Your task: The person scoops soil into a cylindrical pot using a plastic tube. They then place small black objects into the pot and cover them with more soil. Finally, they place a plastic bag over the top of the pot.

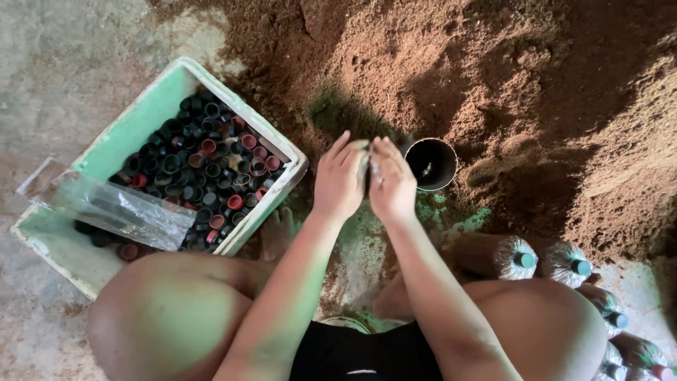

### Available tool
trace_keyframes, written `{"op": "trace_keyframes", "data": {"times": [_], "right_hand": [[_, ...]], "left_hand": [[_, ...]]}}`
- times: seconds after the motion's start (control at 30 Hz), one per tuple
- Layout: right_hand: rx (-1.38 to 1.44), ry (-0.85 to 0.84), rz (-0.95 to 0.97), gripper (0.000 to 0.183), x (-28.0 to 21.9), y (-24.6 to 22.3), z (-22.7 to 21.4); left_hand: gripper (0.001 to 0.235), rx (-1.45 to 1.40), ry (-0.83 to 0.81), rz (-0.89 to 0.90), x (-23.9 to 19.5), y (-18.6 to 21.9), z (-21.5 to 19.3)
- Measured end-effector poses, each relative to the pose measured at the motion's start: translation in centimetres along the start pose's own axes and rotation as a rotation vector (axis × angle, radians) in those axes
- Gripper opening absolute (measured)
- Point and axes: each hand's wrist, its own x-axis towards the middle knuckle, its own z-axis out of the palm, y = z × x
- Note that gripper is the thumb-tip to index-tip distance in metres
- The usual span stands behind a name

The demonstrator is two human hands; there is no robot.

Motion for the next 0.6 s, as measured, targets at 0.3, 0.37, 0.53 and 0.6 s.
{"op": "trace_keyframes", "data": {"times": [0.3, 0.37, 0.53, 0.6], "right_hand": [[0.967, 0.166, 0.534, 0.028, 0.0, -3.1, -0.4], [0.322, 0.058, 0.211, 0.031, -6.3, 2.4, 4.2], [-0.474, -0.071, -0.209, 0.038, -8.2, 4.5, 5.8], [-0.327, -0.057, -0.135, 0.035, -8.3, 4.7, 6.0]], "left_hand": [[0.011, 0.061, -0.02, 0.016, 0.3, -0.5, 0.3], [0.012, 0.009, -0.003, 0.065, -4.1, -4.9, 4.5], [0.02, -0.101, 0.065, 0.06, -6.0, -7.2, 7.3], [0.012, 0.0, 0.075, 0.09, -6.2, -7.1, 7.1]]}}
